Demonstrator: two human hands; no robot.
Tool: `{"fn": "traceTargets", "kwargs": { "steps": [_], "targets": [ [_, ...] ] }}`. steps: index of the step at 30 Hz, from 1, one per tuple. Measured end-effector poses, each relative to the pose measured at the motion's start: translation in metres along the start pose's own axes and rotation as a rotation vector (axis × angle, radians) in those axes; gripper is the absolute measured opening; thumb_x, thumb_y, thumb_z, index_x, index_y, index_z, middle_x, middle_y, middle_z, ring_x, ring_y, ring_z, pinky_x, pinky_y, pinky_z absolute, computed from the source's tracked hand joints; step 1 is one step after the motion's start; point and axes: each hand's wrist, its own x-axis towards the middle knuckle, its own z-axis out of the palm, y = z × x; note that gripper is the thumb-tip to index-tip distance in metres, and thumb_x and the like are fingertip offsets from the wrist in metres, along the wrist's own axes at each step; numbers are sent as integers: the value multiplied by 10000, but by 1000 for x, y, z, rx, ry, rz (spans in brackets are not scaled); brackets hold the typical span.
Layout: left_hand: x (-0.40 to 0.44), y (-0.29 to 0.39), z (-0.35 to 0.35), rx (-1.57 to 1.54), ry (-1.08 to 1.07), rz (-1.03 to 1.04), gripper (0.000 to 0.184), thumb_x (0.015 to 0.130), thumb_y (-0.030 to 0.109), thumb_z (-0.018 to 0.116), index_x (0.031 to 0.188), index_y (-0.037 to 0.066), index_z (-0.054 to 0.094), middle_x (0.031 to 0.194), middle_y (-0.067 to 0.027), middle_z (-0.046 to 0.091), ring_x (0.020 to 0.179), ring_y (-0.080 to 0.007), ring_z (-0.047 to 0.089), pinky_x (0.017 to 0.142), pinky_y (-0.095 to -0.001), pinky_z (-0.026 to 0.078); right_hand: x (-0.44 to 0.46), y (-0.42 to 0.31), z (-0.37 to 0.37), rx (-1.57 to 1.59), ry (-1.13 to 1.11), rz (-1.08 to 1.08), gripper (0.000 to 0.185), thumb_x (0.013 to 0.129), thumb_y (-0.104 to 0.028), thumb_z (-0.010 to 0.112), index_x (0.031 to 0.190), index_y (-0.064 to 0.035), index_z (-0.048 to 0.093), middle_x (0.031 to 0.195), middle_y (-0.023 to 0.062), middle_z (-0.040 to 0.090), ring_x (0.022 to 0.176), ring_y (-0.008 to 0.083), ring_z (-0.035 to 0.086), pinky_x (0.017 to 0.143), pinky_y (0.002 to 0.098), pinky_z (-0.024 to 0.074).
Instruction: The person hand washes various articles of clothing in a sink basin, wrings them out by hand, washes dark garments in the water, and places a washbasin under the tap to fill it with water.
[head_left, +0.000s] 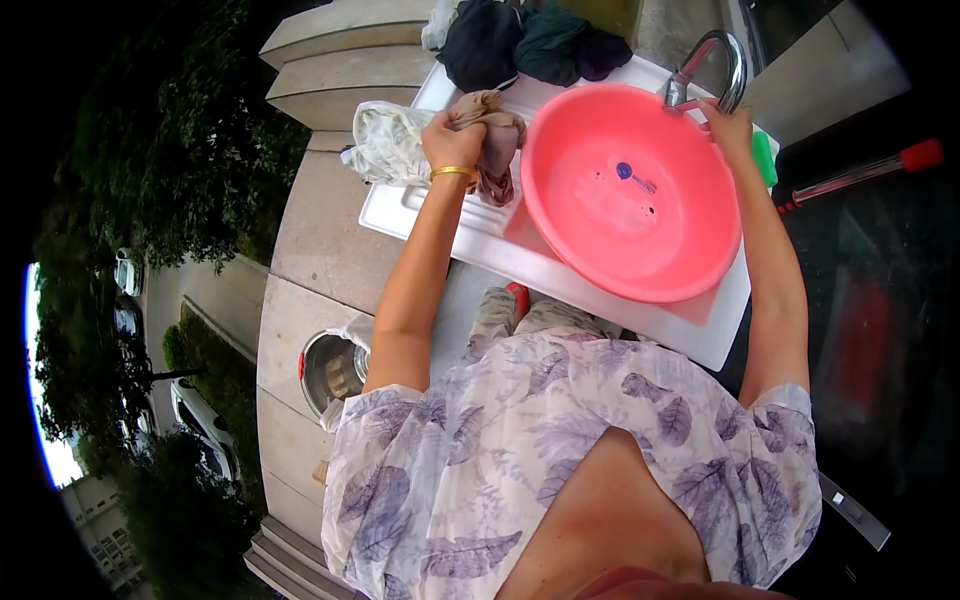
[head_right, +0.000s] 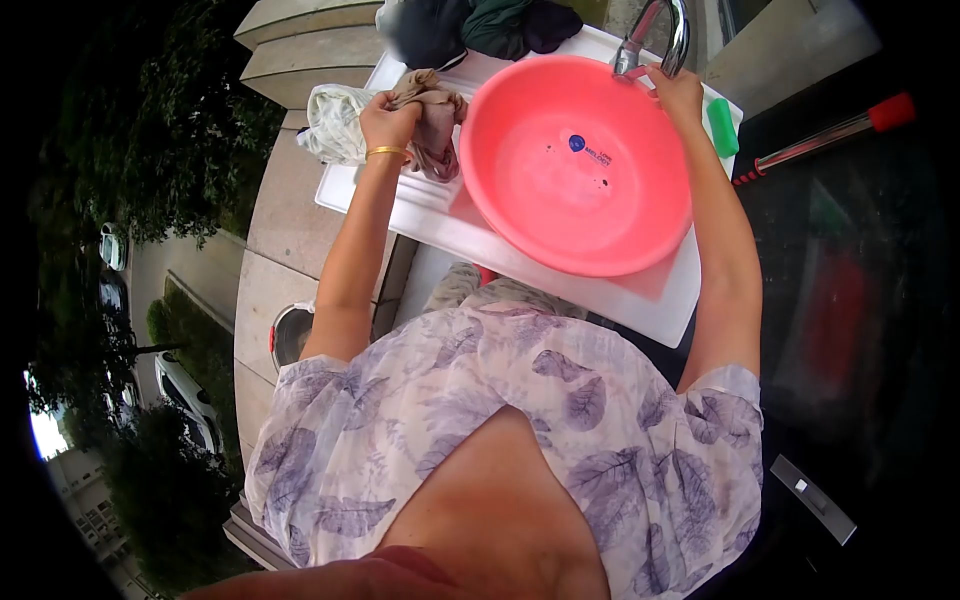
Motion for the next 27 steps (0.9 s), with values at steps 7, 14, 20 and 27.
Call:
{"fn": "traceTargets", "kwargs": {
  "steps": [7, 14, 20, 27],
  "targets": [
    [15, -4, 23, 564, 62, 203, 674, 607, 332, 658, 1224, 106, 508, 1208, -265, 479, 1156, -398, 421, 937, -439, 349, -4, 4, -2, 116, -33, 2, 219, 810, -172, 636, 961, -16, 661, 660, 51, 616, 509, 97, 561, 401, 223, 413],
    [48, -17, -14, 686, 401, -308, 1108, 571, 502, 740, 1425, 185, 110, 1423, -332, 19, 1321, -491, 39, 996, -610, 196, -8, 8, -3, 70, -53, 45, 226, 824, -152, 619, 1012, -32, 656, 650, 33, 612, 490, 76, 530, 419, 208, 398],
    [62, -29, -22, 500, 479, -515, 1104, 544, 347, 789, 1415, 213, 123, 1411, -338, 28, 1260, -519, 213, 1019, -467, 300, -10, 9, -6, 95, -37, 70, 207, 842, -107, 581, 1019, -21, 642, 695, 50, 627, 500, 80, 540, 421, 208, 412],
    [91, -78, -89, -355, 504, -495, 494, 544, 58, 686, 1006, -63, 560, 1008, -210, 588, 810, -283, 605, 685, -412, 515, 7, 35, -1, -19, -73, -3, 214, 846, -67, 558, 1039, 12, 607, 823, 68, 653, 577, 91, 578, 451, 226, 457]
  ]
}}
